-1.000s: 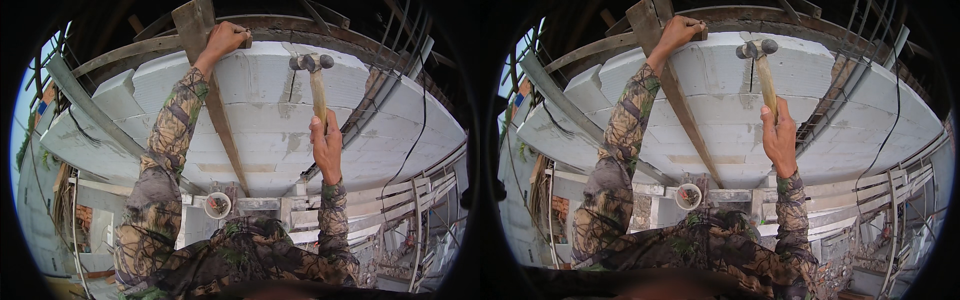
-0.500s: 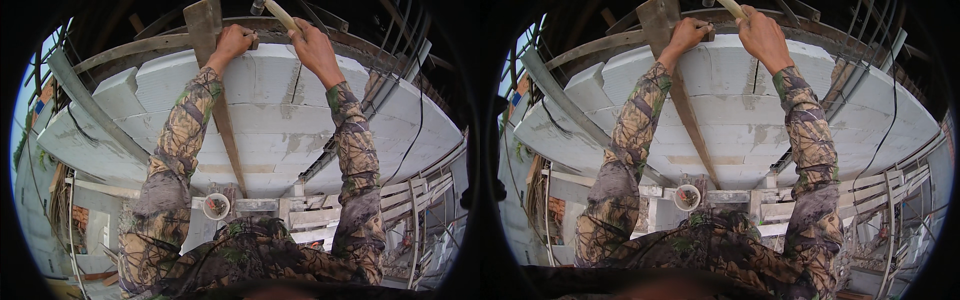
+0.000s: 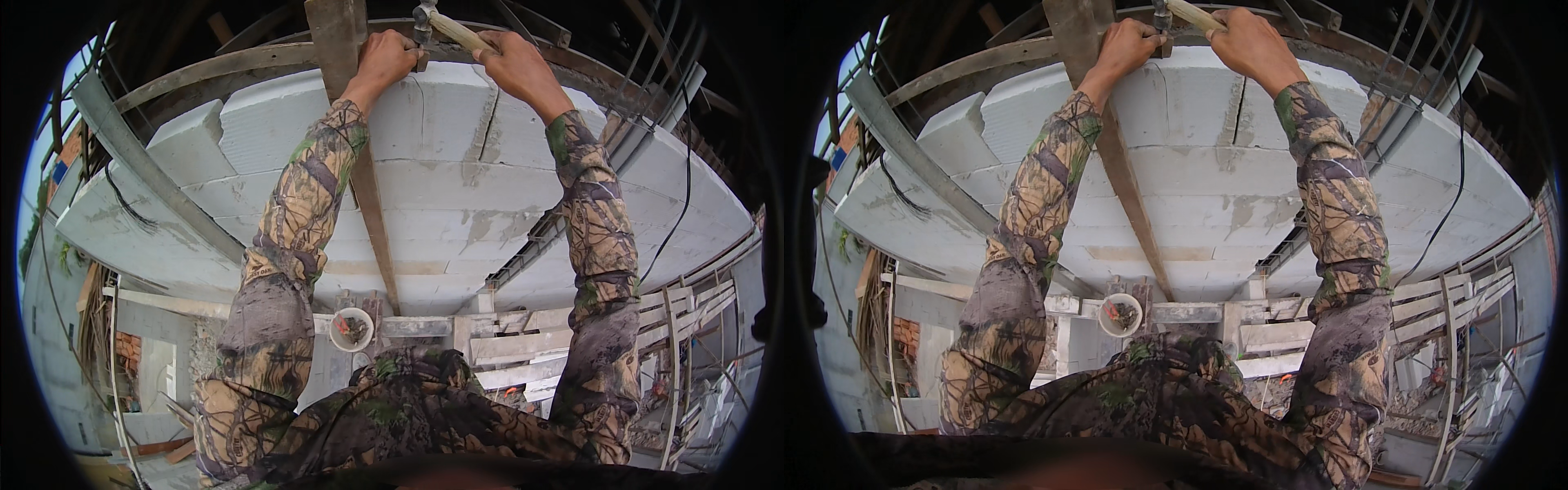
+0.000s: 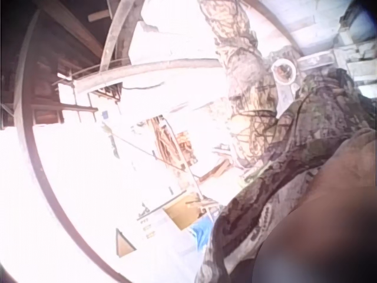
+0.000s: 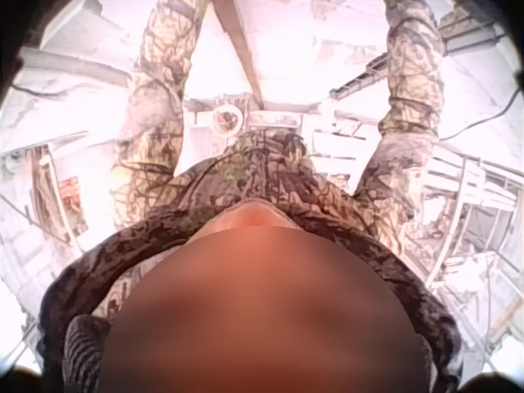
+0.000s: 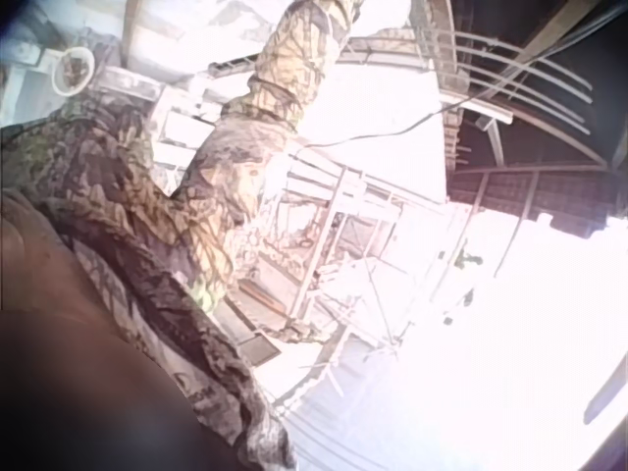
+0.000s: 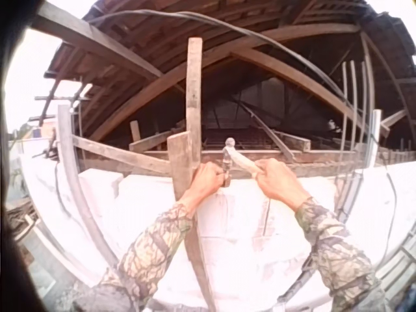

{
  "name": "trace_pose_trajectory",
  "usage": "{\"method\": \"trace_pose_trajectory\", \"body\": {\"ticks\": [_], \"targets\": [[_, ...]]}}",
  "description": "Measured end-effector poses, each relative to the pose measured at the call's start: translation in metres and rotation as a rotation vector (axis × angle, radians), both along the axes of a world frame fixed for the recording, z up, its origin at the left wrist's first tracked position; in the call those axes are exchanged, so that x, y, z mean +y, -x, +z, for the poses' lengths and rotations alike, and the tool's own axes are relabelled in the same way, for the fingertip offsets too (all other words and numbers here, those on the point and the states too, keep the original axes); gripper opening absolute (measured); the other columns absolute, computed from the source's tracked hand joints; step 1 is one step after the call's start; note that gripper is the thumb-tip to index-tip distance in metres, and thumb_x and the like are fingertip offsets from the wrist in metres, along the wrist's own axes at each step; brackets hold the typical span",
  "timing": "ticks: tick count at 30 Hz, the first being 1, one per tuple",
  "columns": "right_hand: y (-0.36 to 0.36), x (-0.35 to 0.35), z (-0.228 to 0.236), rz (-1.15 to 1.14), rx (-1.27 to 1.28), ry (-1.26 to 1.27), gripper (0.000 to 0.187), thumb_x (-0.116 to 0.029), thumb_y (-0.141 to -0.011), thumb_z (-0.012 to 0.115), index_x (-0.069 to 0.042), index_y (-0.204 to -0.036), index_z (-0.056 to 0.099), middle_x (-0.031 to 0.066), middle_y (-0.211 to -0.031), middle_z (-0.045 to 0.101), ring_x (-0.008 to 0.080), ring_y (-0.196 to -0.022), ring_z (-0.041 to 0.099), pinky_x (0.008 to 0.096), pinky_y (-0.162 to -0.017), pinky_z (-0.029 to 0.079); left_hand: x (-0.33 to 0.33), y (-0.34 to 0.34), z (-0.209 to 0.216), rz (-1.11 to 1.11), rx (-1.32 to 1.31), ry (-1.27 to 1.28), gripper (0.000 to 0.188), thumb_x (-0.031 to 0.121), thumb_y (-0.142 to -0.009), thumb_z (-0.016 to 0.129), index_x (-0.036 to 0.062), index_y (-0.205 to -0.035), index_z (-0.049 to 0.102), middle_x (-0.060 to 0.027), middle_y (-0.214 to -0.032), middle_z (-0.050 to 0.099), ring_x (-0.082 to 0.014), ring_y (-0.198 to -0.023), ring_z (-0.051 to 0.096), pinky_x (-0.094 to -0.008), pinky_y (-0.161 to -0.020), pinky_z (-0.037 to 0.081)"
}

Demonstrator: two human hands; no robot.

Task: The person positions a metal beam against a ceiling structure and secures it using a hammer and nails. They also handle a bundle of wire and a bucket of tools while working on the scaffolding.

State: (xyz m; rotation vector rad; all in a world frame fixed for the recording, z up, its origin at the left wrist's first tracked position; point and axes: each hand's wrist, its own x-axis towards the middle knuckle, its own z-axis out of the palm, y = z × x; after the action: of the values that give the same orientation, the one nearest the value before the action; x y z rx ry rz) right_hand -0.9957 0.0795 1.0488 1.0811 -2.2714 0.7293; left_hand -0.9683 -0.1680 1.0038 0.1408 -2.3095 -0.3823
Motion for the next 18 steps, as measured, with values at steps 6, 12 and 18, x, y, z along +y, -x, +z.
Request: {"method": "trace_pose_trajectory", "body": {"ticks": [6,12,18], "targets": [[-0.006,-0.006,0.001,-0.02,0.017,0.118,0.047,-0.033,-0.097,0.059,-0.005,-0.135,0.065,0.0229,-0.11,0.073,0.0358,-0.102,0.071,0.0429,-0.096,0.052,-0.001,0.001,-0.005,-0.084,0.147,0.049,0.024,0.027,-0.086,0.075,0.0088,-0.101,0.081,-0.0175,-0.094,0.076,-0.036,-0.087,0.073,-0.0411,-0.083,0.057],[0.005,-0.005,0.003,-0.049,0.016,0.066,0.047,-0.033,-0.097,0.06,-0.005,-0.135,0.065,0.0222,-0.105,0.074,0.0349,-0.097,0.072,0.0442,-0.093,0.053,0.001,0.001,-0.012,-0.036,0.129,0.137,0.028,0.027,-0.087,0.075,0.0076,-0.106,0.079,-0.0198,-0.101,0.075,-0.0374,-0.098,0.071,-0.0439,-0.11,0.044],[0.007,-0.016,-0.005,-0.025,0.074,0.055,0.048,-0.034,-0.096,0.061,-0.005,-0.134,0.065,0.0227,-0.106,0.074,0.0369,-0.099,0.072,0.0454,-0.093,0.053,0.005,0.003,-0.028,0.083,0.302,0.198,0.038,0.027,-0.085,0.077,0.0024,-0.114,0.075,-0.0204,-0.113,0.072,-0.0402,-0.103,0.068,-0.0489,-0.118,0.034]]}}
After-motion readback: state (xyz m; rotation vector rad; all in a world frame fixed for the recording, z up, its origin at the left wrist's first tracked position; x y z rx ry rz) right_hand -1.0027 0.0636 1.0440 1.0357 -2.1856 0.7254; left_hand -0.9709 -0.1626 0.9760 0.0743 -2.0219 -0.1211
